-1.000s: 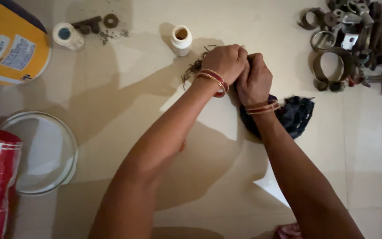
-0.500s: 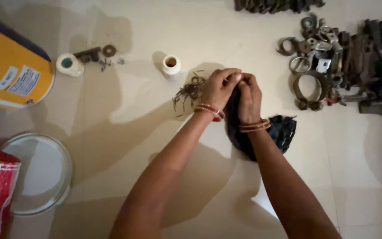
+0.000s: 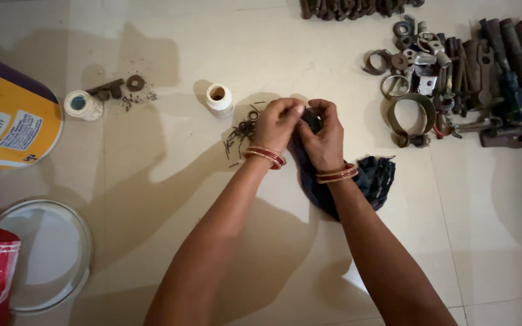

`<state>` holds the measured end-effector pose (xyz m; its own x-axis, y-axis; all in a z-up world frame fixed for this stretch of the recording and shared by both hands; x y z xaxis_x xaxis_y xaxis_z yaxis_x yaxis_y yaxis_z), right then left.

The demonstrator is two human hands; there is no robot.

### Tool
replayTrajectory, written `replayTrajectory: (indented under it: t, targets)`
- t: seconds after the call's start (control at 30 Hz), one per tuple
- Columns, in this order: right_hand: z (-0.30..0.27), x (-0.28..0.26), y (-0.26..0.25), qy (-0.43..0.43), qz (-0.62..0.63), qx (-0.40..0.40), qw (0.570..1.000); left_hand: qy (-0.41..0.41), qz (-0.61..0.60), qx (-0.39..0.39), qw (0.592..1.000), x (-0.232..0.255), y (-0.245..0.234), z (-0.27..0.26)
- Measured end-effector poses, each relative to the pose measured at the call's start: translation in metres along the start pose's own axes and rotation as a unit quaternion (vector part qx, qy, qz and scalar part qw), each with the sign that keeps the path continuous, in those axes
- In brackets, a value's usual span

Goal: The person wipes a small white bottle with a dark cloth, then picks up small metal pins and washers from the floor, placing them into the bottle. The person then wipes the floor and a bucket lid with the cloth.

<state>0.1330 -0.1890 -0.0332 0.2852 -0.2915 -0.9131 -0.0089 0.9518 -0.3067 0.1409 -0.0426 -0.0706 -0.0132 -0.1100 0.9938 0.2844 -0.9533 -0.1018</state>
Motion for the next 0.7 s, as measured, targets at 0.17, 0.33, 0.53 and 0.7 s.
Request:
replayTrajectory:
  t: [0.17,0.33,0.53,0.7]
  targets:
    - [-0.001,0.002,-0.004,0.042,0.023,0.048,0.998,-0.130,-0.127,0.031,0.983,-0.017,-0.008,-0.006]
    - [-0.003,-0.007,-0.003,-0.050,0.004,0.016,0.999,-0.073,-0.093,-0.022,0.993,-0.011,-0.007,-0.010]
    - [-0.003,0.024,0.006,0.094,0.166,-0.060,0.980,-0.128,-0.156,-0.072,0.977,-0.013,-0.001,-0.010]
    - [-0.001,0.023,0.000,0.061,0.080,-0.039,0.994,-0.114,-0.178,-0.090,0.973,0.009,-0.004,-0.016]
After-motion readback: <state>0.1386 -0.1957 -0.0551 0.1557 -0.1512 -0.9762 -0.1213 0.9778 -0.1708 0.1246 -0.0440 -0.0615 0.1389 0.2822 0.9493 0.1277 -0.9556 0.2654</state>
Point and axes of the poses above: each hand's wrist, its own z-axis towards the middle knuckle, its own y-axis out of the palm, x = y × z, the point moved 7 cm from there along z, towards the middle knuckle
